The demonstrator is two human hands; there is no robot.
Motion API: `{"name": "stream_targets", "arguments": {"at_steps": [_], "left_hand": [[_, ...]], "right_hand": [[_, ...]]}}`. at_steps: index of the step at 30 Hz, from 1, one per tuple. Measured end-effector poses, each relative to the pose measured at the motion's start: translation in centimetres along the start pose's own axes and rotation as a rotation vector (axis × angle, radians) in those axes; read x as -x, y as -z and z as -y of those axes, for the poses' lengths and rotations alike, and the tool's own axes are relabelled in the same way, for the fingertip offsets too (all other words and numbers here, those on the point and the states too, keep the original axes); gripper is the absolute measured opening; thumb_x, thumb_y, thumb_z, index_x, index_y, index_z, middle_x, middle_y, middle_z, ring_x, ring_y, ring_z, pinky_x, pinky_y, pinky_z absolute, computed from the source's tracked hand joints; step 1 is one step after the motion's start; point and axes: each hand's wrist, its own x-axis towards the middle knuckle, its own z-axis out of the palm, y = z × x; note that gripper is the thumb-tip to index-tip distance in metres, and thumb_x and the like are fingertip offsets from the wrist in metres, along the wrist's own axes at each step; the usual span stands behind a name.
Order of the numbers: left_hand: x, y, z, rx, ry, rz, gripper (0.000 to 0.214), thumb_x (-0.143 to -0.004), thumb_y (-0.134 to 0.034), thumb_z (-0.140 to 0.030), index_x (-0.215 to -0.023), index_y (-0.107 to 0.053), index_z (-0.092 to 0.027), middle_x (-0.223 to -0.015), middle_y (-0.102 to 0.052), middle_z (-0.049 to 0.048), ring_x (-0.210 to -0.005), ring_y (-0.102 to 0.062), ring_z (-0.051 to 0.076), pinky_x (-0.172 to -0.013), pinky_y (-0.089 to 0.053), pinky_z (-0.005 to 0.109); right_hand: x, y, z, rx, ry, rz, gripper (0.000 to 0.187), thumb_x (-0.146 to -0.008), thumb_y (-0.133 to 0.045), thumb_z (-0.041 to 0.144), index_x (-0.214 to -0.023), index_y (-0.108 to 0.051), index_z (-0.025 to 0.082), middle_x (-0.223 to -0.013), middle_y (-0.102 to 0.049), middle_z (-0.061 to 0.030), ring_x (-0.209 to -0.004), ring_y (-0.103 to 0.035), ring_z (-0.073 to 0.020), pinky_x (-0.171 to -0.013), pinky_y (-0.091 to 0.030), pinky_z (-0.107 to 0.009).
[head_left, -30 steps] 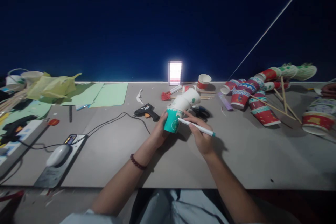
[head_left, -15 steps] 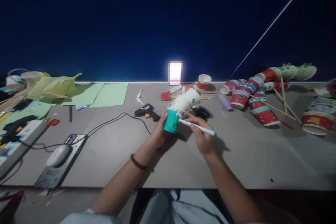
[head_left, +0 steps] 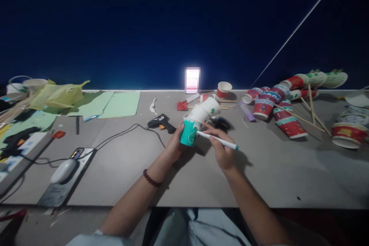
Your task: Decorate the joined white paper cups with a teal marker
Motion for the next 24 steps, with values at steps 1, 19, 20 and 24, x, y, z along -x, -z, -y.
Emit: {"name": "stream_targets", "arguments": {"at_steps": [1,19,20,24], "left_hand": [[0.00,0.02,-0.01,-0.004,0.000,0.001,0.036,-0.087,-0.062,-0.035,-0.120,-0.063,-0.020,-0.094,-0.073,0.0042,-0.082,-0.068,0.019,-0.074,-0.052,0.027],[0.04,-0.07,-0.01,-0.022,0.000,-0.020,0.040,-0.089,-0.059,-0.036,-0.126,-0.060,-0.021,-0.095,-0.072,0.0036,-0.082,-0.068,0.018,-0.075,-0.052,0.027],[0.08,-0.10,-0.03,-0.016,-0.001,-0.023,0.041,-0.088,-0.060,-0.035,-0.127,-0.059,-0.022,-0.095,-0.072,0.0035,-0.083,-0.068,0.018,-0.075,-0.052,0.027],[0.07,-0.11,-0.03,-0.006,-0.006,-0.030,0.042,-0.088,-0.060,-0.035,-0.128,-0.058,-0.022,-0.096,-0.072,0.0038,-0.084,-0.068,0.019,-0.075,-0.052,0.027]], "right_hand": [[-0.01,0.00,0.00,-0.003,0.003,0.000,0.018,-0.086,-0.057,0.019,-0.092,-0.073,0.024,-0.118,-0.073,-0.0054,-0.117,-0.065,-0.0261,-0.100,-0.048,-0.040],[-0.04,0.07,-0.03,-0.005,-0.016,0.029,0.017,-0.086,-0.057,0.022,-0.092,-0.074,0.024,-0.120,-0.072,-0.0062,-0.117,-0.065,-0.0267,-0.101,-0.048,-0.041],[-0.04,0.08,-0.01,-0.004,-0.018,0.034,0.017,-0.086,-0.058,0.022,-0.091,-0.074,0.024,-0.120,-0.072,-0.0062,-0.117,-0.064,-0.0268,-0.101,-0.048,-0.041],[-0.06,0.12,0.06,0.008,-0.027,0.023,0.018,-0.087,-0.057,0.023,-0.093,-0.074,0.024,-0.120,-0.072,-0.0064,-0.117,-0.064,-0.0264,-0.101,-0.048,-0.041]]}}
